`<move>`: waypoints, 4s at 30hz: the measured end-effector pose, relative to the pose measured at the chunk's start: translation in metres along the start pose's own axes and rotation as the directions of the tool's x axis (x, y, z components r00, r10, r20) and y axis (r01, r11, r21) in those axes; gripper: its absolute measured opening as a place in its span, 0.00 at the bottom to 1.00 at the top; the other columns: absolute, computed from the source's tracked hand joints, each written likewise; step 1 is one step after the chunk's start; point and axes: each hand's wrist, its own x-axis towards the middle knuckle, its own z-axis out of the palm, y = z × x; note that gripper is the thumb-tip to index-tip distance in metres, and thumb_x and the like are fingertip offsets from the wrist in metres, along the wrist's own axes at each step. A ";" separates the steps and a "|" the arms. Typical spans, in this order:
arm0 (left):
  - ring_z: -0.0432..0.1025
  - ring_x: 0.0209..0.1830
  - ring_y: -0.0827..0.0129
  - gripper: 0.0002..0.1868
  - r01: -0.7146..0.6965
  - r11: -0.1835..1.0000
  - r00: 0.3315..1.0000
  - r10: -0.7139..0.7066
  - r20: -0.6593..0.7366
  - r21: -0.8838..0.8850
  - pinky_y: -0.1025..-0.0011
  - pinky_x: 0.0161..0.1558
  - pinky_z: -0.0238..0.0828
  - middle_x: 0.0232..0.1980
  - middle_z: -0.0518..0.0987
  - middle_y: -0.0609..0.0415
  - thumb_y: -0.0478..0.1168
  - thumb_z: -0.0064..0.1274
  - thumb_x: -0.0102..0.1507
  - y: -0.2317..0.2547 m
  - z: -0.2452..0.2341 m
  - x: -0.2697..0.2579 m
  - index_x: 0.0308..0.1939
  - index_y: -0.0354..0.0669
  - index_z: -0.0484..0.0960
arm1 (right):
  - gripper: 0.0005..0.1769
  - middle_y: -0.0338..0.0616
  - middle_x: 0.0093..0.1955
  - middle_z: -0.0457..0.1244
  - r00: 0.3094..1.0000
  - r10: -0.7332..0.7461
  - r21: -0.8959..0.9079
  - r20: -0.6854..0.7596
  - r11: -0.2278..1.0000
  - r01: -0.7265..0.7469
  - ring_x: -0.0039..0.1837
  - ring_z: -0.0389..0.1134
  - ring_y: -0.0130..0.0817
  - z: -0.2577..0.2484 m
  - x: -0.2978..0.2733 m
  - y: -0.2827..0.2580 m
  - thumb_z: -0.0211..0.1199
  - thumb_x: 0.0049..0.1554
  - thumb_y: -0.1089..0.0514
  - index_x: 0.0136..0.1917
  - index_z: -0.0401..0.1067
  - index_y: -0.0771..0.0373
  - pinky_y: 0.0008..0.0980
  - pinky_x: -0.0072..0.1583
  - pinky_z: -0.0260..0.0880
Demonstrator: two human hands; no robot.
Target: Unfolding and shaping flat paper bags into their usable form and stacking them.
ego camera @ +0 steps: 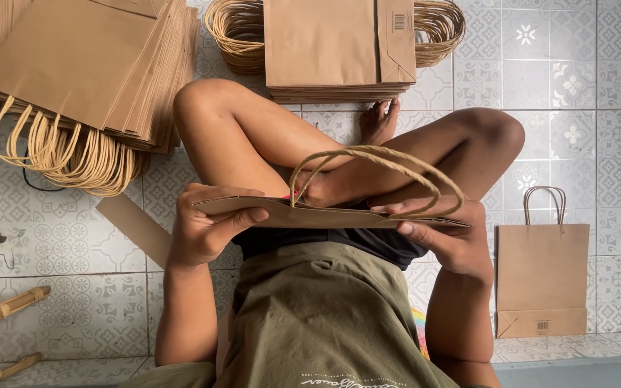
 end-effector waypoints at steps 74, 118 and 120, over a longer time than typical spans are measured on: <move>0.69 0.38 0.76 0.23 0.458 0.722 0.739 -0.633 -0.230 -0.518 0.72 0.45 0.75 0.43 0.75 0.55 0.40 0.50 0.68 -0.225 -0.137 0.230 0.67 0.43 0.73 | 0.32 0.68 0.67 0.63 0.833 0.314 -0.239 -0.456 0.859 -0.454 0.64 0.70 0.49 -0.173 0.222 0.212 0.60 0.62 0.66 0.77 0.57 0.67 0.37 0.61 0.75; 0.74 0.38 0.67 0.12 0.378 0.438 0.921 -0.086 -0.381 0.816 0.66 0.42 0.73 0.43 0.74 0.55 0.31 0.59 0.62 -0.267 -0.154 0.227 0.48 0.51 0.85 | 0.33 0.64 0.55 0.67 0.914 0.106 -0.673 -0.392 0.645 -0.363 0.49 0.70 0.44 -0.159 0.231 0.263 0.71 0.62 0.63 0.75 0.62 0.76 0.36 0.50 0.73; 0.71 0.38 0.65 0.13 0.386 0.403 0.917 -0.073 -0.391 0.830 0.66 0.41 0.72 0.45 0.73 0.55 0.32 0.60 0.62 -0.267 -0.153 0.227 0.48 0.52 0.84 | 0.34 0.66 0.57 0.67 0.944 0.026 -0.756 -0.330 0.591 -0.281 0.49 0.69 0.45 -0.160 0.231 0.266 0.72 0.61 0.64 0.74 0.62 0.80 0.36 0.50 0.71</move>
